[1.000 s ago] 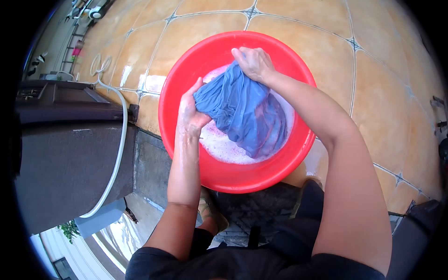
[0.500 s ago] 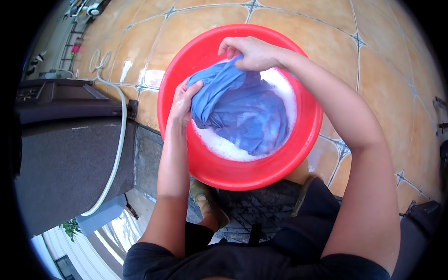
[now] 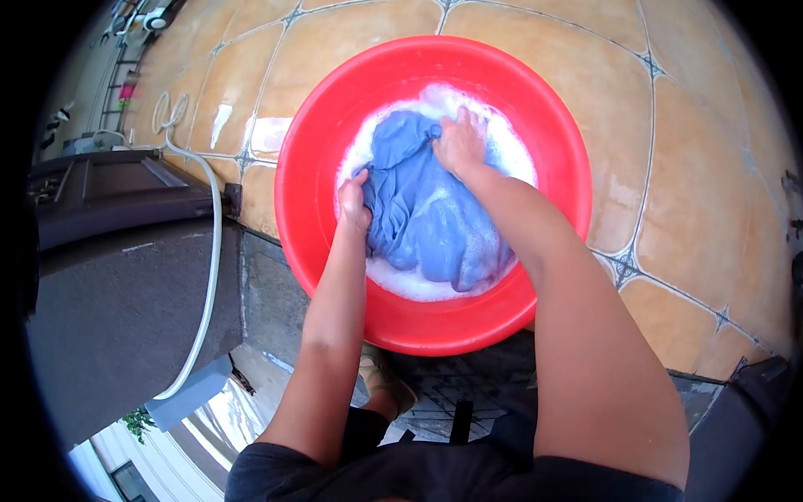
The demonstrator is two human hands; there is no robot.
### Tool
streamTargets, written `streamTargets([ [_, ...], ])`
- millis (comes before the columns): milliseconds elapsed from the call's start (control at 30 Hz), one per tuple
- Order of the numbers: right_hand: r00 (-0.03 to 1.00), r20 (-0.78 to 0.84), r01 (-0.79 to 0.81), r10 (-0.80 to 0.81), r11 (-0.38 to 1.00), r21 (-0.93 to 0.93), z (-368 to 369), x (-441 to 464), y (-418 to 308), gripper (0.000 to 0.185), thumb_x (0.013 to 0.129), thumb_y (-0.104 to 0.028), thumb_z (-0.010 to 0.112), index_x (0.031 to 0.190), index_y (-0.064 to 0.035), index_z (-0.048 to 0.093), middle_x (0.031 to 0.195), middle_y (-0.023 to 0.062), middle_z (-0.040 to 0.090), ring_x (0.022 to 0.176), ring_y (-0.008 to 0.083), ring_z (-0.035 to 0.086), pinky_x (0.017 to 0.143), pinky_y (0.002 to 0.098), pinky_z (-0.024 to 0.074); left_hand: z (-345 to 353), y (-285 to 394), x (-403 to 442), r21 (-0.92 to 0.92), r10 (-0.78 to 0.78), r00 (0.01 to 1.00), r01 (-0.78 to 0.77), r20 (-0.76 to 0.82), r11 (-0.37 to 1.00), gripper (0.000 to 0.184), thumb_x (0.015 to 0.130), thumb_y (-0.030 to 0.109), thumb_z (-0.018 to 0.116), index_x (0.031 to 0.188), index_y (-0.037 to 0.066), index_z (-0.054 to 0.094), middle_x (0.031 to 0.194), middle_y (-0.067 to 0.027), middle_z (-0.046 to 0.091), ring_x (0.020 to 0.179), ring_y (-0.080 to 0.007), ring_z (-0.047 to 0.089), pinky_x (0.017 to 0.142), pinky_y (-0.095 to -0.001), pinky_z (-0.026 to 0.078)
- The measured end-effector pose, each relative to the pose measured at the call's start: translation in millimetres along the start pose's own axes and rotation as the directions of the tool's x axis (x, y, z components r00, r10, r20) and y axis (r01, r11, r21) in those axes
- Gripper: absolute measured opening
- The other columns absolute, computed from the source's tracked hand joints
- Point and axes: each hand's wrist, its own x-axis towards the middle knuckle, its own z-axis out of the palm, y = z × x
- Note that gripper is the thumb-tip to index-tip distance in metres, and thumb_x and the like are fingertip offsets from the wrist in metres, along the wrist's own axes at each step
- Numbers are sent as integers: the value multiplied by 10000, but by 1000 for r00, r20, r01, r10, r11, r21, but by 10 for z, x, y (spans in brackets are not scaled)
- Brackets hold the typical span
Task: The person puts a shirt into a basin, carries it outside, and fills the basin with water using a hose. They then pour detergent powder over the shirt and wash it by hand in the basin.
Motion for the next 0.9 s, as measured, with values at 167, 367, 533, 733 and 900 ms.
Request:
streamTargets([
  [167, 819, -37, 537, -572, 742, 401, -457, -805, -850, 259, 637, -195, 677, 822, -34, 593, 1378, 162, 392, 1267, 360, 376, 1022, 502, 306, 230, 407, -41, -378, 102, 527, 449, 844, 809, 519, 910, 482, 505, 1208, 59, 541, 1117, -112, 612, 1075, -265, 573, 913, -387, 465],
  [367, 982, -114, 187, -151, 857, 480, -559, -466, -994, 288, 773, -353, 696, 877, -100, 604, 898, 162, 630, 852, 369, 613, 713, 437, 479, 920, 364, -646, -598, 138, 926, 108, 351, 794, 489, 932, 502, 448, 1162, 82, 545, 1135, -97, 589, 1052, -208, 564, 885, -347, 469],
  [533, 959, -261, 245, -112, 792, 559, -717, -531, -974, 255, 837, -350, 620, 863, -97, 599, 891, 166, 627, 807, 367, 612, 713, 438, 474, 956, 510, -767, -570, 246, 853, 73, 461, 818, 414, 949, 416, 453, 1200, 94, 518, 1087, -80, 597, 1022, -210, 564, 883, -376, 470],
  [733, 971, -198, 214, -132, 849, 483, -884, -230, -859, 286, 898, -295, 500, 786, -48, 588, 772, 211, 607, 778, 406, 591, 681, 467, 461, 1226, 754, -1231, -486, -23, 984, 107, 175, 867, 307, 948, 297, 470, 1154, 82, 543, 1107, -71, 591, 1061, -197, 545, 873, -342, 469],
  [900, 942, -298, 302, -158, 788, 537, -923, -555, -938, 232, 892, -236, 485, 810, -37, 572, 806, 218, 600, 802, 422, 583, 693, 452, 472, 1152, 492, -890, -682, 345, 845, 31, 409, 731, 302, 932, 268, 475, 1092, 34, 580, 1027, -70, 622, 970, -187, 589, 843, -334, 480],
])
